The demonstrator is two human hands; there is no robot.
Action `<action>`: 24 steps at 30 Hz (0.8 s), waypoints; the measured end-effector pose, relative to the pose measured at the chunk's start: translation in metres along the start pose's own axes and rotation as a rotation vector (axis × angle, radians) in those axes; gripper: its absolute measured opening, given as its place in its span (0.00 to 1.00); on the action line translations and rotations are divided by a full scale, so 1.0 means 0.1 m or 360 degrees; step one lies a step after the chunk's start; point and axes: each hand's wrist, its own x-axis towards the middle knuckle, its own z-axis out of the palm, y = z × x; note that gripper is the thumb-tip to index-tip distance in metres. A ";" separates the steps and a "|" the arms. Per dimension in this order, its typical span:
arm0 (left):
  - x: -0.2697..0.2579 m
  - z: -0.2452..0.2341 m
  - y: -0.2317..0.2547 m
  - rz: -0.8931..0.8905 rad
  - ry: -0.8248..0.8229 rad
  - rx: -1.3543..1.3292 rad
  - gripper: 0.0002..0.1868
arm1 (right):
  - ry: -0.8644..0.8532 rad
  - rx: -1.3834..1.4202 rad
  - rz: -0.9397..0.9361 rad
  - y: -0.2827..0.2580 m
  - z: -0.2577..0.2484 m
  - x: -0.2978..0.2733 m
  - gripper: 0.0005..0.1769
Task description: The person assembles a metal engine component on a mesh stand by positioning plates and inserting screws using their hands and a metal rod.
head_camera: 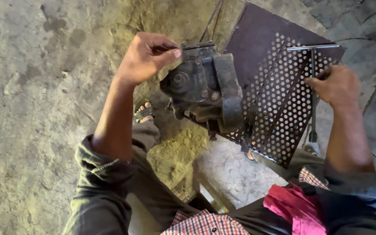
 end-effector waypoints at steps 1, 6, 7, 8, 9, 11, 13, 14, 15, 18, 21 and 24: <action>-0.01 0.00 -0.02 -0.0017 0.0014 -0.0037 0.10 | -0.0023 -0.0001 0.0023 0.07 0.05 0.05 0.26; -0.03 0.04 -0.07 -0.0007 0.0026 -0.0096 0.10 | 0.0052 0.0078 -0.0017 0.21 0.13 0.15 0.24; -0.03 0.05 -0.07 -0.0023 0.0017 -0.0166 0.10 | 0.0123 0.0072 -0.0058 0.20 0.10 0.12 0.23; -0.02 0.05 -0.06 -0.0034 0.0004 -0.0235 0.10 | 0.0198 0.0068 -0.0094 0.18 0.04 0.06 0.22; 0.00 0.07 -0.06 -0.0033 0.0000 -0.0191 0.10 | 0.0243 0.0119 -0.0190 0.17 -0.09 0.00 0.21; 0.03 0.12 -0.07 -0.0036 0.0000 -0.0106 0.10 | 0.0252 0.0235 -0.0267 0.15 -0.46 -0.13 0.19; 0.08 0.16 -0.08 0.0077 -0.0043 -0.0152 0.09 | 0.0185 0.0805 -0.0602 -0.02 -0.78 -0.27 0.17; 0.10 0.18 -0.09 0.0133 -0.0072 -0.0169 0.09 | 0.0130 0.1025 -0.0623 -0.13 -0.89 -0.35 0.16; 0.12 0.22 -0.09 0.0130 -0.0083 -0.0256 0.09 | 0.0084 0.1275 -0.0609 -0.25 -1.00 -0.40 0.16; 0.20 0.28 -0.07 0.0151 -0.0085 -0.0357 0.10 | 0.0015 0.2011 -0.0666 -0.67 -1.34 -0.56 0.16; 0.26 0.28 -0.02 0.0145 -0.0072 -0.0254 0.12 | -0.0011 0.2633 -0.0824 -1.18 -1.63 -0.65 0.15; 0.28 0.29 0.03 0.0116 -0.0220 -0.0342 0.14 | 0.0026 0.2967 -0.1004 -1.76 -1.80 -0.69 0.15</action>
